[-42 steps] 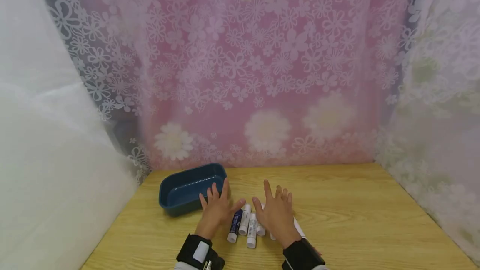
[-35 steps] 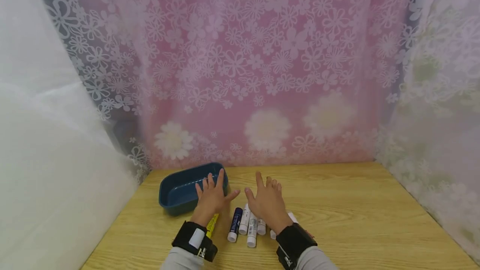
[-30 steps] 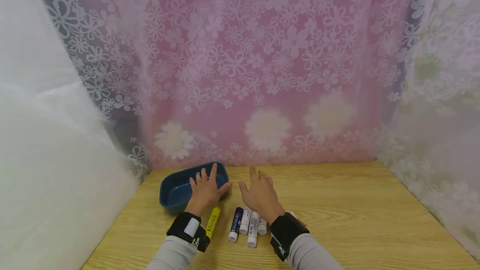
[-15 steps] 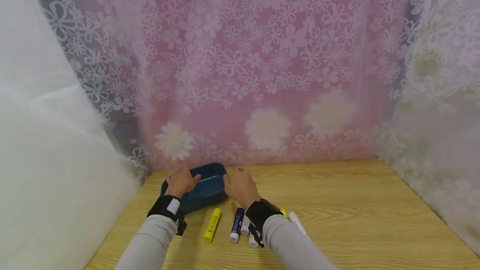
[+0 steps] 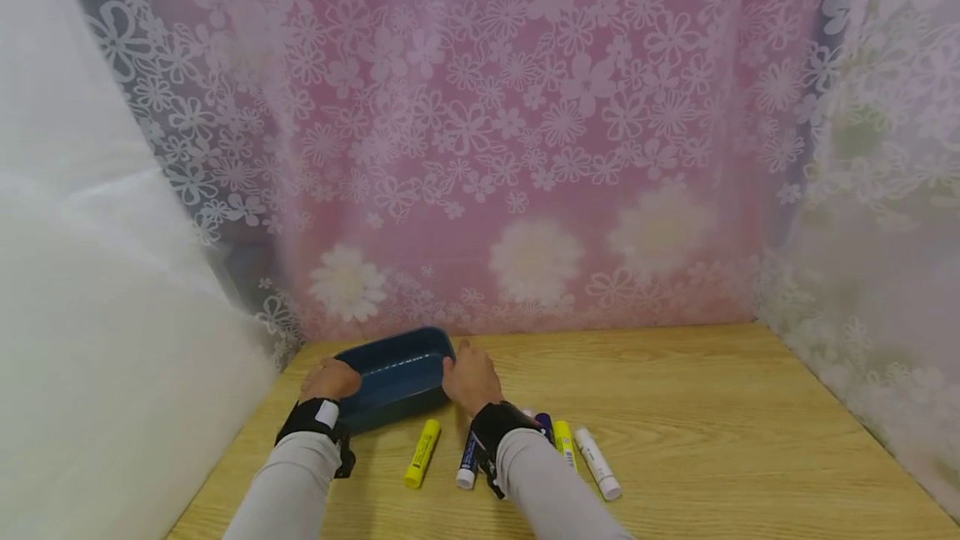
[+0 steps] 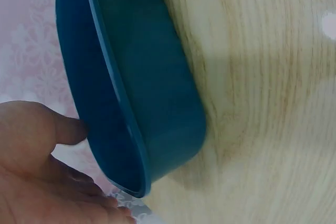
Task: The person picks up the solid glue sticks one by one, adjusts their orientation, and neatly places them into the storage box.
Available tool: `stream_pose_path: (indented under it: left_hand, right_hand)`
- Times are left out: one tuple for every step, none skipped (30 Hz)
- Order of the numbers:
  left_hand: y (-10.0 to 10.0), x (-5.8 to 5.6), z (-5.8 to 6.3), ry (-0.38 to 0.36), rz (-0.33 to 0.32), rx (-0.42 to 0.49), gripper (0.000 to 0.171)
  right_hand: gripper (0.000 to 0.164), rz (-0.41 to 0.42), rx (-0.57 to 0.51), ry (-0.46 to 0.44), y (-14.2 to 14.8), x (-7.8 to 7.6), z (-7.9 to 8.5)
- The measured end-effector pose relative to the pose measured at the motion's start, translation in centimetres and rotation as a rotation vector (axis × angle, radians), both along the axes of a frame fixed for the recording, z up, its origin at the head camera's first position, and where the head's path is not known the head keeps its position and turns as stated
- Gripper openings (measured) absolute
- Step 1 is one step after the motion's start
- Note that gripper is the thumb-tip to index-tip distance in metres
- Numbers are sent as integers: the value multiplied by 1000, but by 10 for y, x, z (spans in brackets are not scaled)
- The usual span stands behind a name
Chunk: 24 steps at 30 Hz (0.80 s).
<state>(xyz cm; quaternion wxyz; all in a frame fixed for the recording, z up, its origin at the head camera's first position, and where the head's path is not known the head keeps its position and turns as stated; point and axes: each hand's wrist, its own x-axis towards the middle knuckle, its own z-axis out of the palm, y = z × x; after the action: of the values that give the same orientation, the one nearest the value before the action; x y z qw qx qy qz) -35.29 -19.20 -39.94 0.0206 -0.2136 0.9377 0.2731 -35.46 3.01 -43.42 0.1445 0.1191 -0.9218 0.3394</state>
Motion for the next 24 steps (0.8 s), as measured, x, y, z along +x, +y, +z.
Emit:
stream_pose_path:
  left_hand:
    - [0, 1, 0, -6, 2, 4, 79]
    - [-1, 1, -1, -12, 5, 13, 79]
    - [-1, 2, -1, -16, 8, 26, 78]
    - [-2, 2, -1, -20, 2, 30, 77]
    - [-2, 1, -2, -25, -10, 33, 76]
    - [-2, 2, -2, -30, -19, 36, 76]
    - [-2, 1, -3, -35, -35, 34, 75]
    - [-3, 1, -3, -40, -52, 33, 74]
    - [-3, 0, -4, -45, -65, 28, 73]
    - [-4, -1, -5, -48, -77, 25, 74]
    - [-5, -2, -6, -53, -82, 24, 74]
    - [-7, -4, -8, -55, -83, 23, 74]
    - [-9, -6, -10, -59, -86, 18, 75]
    - [-11, -9, -12, -60, -87, 17, 75]
    - [-14, -12, -15, -64, -87, 14, 75]
    - [-16, -15, -19, -64, -85, -2, 75]
    - [-18, -17, -21, -64, -85, -4, 75]
    - [-19, -19, -23, -65, -85, -3, 74]
    - [-19, -20, -24, -67, -88, -5, 74]
    - [-20, -21, -25, -62, -86, -1, 74]
    - [-19, -19, -24, -59, -88, -1, 74]
    - [-17, -18, -23, -56, -90, -1, 74]
    - [-16, -15, -20, -57, -96, 12, 73]
    - [-15, -13, -18, -56, -99, 10, 73]
  right_hand:
    - [45, -4, 8, -4, 0, -1, -1]
    - [45, -4, 12, -12, -1, -1, -2]
    - [45, -8, 26, -10, -1, -1, -3]
    - [44, -11, 40, -13, -1, -1, -5]
    - [44, -16, 60, -11, -2, -1, -7]
    - [43, -19, 79, -8, -2, -1, -7]
    - [44, -21, 84, -8, -2, 0, -9]
    - [42, -28, 90, -10, -3, 0, -10]
    - [41, -33, 91, -4, -3, 1, -11]
    - [40, -32, 82, -7, -4, 1, -12]
    - [39, -31, 74, -1, -5, 2, -13]
    - [38, -25, 60, 3, -6, 2, -14]
    - [38, -20, 42, 1, -7, 1, -15]
    - [38, -19, 38, 3, -9, 1, -16]
    - [38, -15, 29, 3, -10, 0, -16]
    - [39, -13, 29, 3, -11, 0, -17]
    - [39, -13, 32, 4, -12, -1, -18]
    - [39, -15, 35, -2, -13, -2, -19]
    - [39, -18, 41, -1, -13, -3, -20]
    - [38, -22, 43, -2, -13, -3, -20]
    - [38, -24, 40, -7, -14, -4, -20]
    - [38, -26, 38, -13, -14, -4, -20]
    - [39, -28, 35, -21, -14, -4, -20]
    - [39, -30, 34, -31, -14, -5, -21]
